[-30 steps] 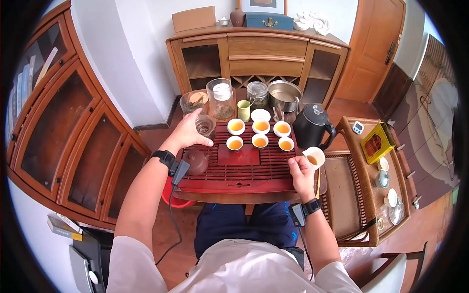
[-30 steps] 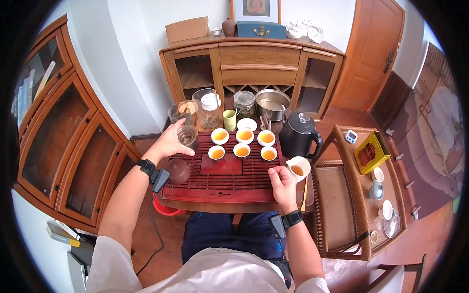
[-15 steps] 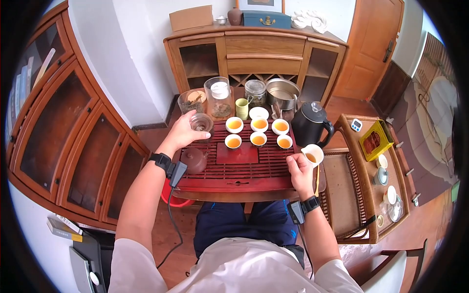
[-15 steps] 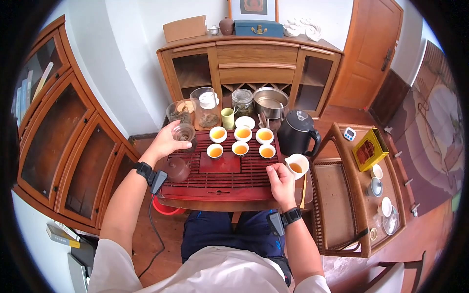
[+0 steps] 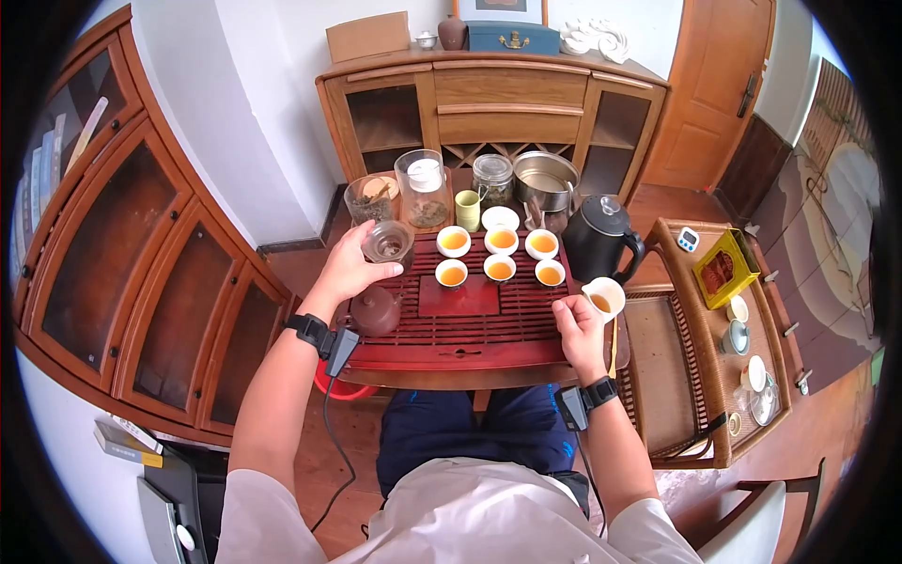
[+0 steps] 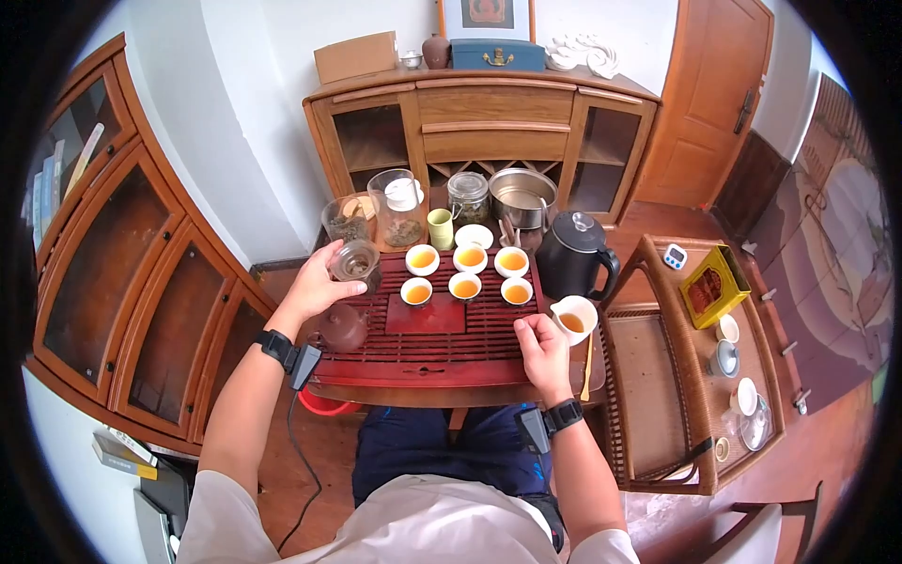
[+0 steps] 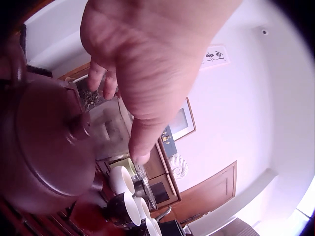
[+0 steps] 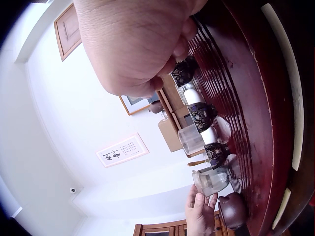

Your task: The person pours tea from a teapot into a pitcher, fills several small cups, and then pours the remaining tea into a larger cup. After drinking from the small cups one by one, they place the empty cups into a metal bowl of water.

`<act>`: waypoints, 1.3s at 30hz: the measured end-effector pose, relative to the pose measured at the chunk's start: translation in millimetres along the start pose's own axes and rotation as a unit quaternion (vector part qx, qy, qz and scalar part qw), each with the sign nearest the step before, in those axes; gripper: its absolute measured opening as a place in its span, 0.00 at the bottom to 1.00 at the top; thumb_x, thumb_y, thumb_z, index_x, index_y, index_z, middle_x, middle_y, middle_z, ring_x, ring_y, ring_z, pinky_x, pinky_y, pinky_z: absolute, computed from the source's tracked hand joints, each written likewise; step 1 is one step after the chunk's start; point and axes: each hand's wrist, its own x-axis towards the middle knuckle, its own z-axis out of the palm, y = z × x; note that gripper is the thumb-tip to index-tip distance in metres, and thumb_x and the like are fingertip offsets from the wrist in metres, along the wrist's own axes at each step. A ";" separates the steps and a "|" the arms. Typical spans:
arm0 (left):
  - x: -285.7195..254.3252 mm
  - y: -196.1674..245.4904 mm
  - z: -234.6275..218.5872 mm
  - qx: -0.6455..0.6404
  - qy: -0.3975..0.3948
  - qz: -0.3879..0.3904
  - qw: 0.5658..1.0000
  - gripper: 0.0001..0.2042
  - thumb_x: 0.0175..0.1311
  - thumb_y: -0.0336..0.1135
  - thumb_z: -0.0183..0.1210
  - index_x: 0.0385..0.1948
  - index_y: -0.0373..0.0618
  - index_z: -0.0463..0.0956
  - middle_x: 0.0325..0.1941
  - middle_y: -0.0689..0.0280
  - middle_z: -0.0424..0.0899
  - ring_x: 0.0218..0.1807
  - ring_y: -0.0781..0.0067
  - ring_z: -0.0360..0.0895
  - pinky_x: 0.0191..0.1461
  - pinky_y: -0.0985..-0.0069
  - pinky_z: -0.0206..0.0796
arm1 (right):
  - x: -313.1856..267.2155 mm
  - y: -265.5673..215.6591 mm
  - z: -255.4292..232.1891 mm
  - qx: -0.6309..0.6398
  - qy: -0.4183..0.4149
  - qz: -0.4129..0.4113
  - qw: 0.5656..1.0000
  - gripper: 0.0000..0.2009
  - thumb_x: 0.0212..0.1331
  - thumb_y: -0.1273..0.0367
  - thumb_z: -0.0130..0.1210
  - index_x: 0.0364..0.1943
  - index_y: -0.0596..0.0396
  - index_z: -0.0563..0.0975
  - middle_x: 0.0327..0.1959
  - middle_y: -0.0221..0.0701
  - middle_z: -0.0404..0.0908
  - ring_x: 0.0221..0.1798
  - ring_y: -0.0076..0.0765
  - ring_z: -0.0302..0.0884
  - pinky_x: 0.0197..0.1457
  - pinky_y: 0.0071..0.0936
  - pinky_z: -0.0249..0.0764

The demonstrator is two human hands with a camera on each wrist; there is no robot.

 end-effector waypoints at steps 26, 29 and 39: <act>-129.8 -12.2 48.8 0.074 0.272 0.072 0.957 0.51 0.49 0.47 0.82 0.74 0.35 0.64 0.75 0.45 0.70 0.76 0.43 0.67 0.79 0.53 0.60 | 0.3 4.2 -2.0 -0.006 -0.008 0.004 1.000 0.10 0.74 0.67 0.63 0.36 0.58 0.81 0.27 0.20 0.77 0.32 0.16 0.70 0.37 0.22 0.70; -127.4 -3.4 50.2 0.123 0.294 0.071 0.945 0.52 0.46 0.49 0.83 0.74 0.36 0.64 0.73 0.47 0.71 0.73 0.42 0.68 0.77 0.51 0.62 | 1.3 3.2 -0.4 -0.003 -0.015 0.008 1.000 0.09 0.74 0.67 0.62 0.36 0.58 0.81 0.28 0.19 0.77 0.33 0.15 0.69 0.38 0.20 0.70; -127.9 -6.1 57.7 0.194 0.277 0.106 0.935 0.48 0.46 0.50 0.82 0.70 0.39 0.69 0.68 0.50 0.75 0.70 0.44 0.71 0.74 0.50 0.63 | -4.8 -1.3 -10.1 0.104 -0.017 -0.037 0.994 0.15 0.82 0.61 0.51 0.40 0.57 0.82 0.22 0.19 0.72 0.25 0.14 0.64 0.28 0.18 0.61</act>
